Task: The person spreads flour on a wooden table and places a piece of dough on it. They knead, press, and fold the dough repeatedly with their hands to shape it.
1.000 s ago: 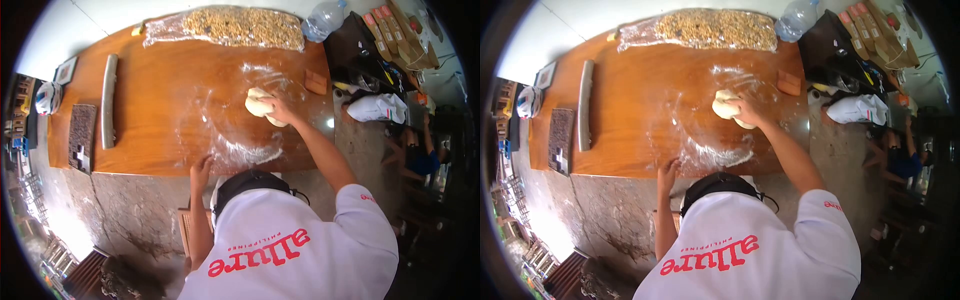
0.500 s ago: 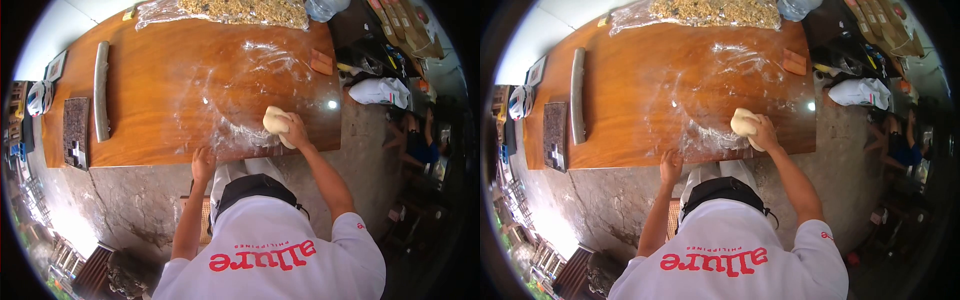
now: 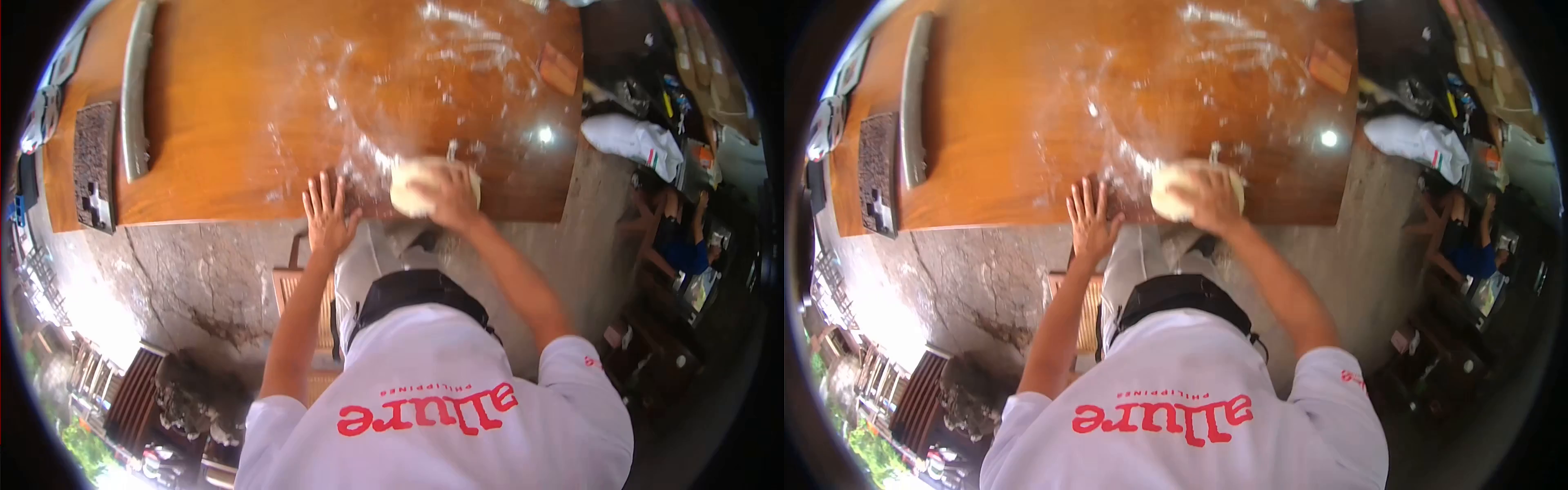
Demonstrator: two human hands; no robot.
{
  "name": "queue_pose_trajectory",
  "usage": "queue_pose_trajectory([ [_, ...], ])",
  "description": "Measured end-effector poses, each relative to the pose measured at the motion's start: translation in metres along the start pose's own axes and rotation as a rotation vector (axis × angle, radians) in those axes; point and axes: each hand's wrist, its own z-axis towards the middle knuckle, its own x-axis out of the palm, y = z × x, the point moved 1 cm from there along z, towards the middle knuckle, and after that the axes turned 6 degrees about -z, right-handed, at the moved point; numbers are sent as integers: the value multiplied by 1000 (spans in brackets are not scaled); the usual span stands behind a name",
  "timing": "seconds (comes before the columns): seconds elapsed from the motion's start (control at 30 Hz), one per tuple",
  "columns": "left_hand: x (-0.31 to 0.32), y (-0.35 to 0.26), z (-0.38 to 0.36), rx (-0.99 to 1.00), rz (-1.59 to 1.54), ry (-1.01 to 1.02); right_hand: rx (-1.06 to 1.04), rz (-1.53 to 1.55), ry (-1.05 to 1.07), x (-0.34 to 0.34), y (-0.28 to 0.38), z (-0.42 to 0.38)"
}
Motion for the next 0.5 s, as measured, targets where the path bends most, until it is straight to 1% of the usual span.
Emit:
queue_pose_trajectory([
  [0.03, 0, -2, -1, 7, 10, -2, 27, 63, 46, -8, -10, 18],
  [0.07, 1, -4, -1, -8, 43, 20, 27, 79, 7, -2, -22, 29],
  [0.1, 4, -5, -2, -7, 43, 38, 16, 86, -54, 6, -38, 46],
  [0.17, 6, -3, -1, 7, 61, 14, 60, 151, -218, 18, -58, 75],
  [0.23, 5, -4, -8, 6, 79, 27, 228, 199, -281, 11, -68, 95],
  [0.27, 6, -4, -10, 12, 71, 18, 287, 295, -343, 8, -74, 100],
  [0.37, 7, -2, -3, 19, 47, -12, 289, 278, -477, -20, -54, 87],
  [0.43, 4, -3, -3, 6, 50, 8, 271, 287, -430, -37, -24, 68],
  [0.5, 6, -2, -5, 12, 39, -20, 209, 183, -326, -46, 7, 59],
])
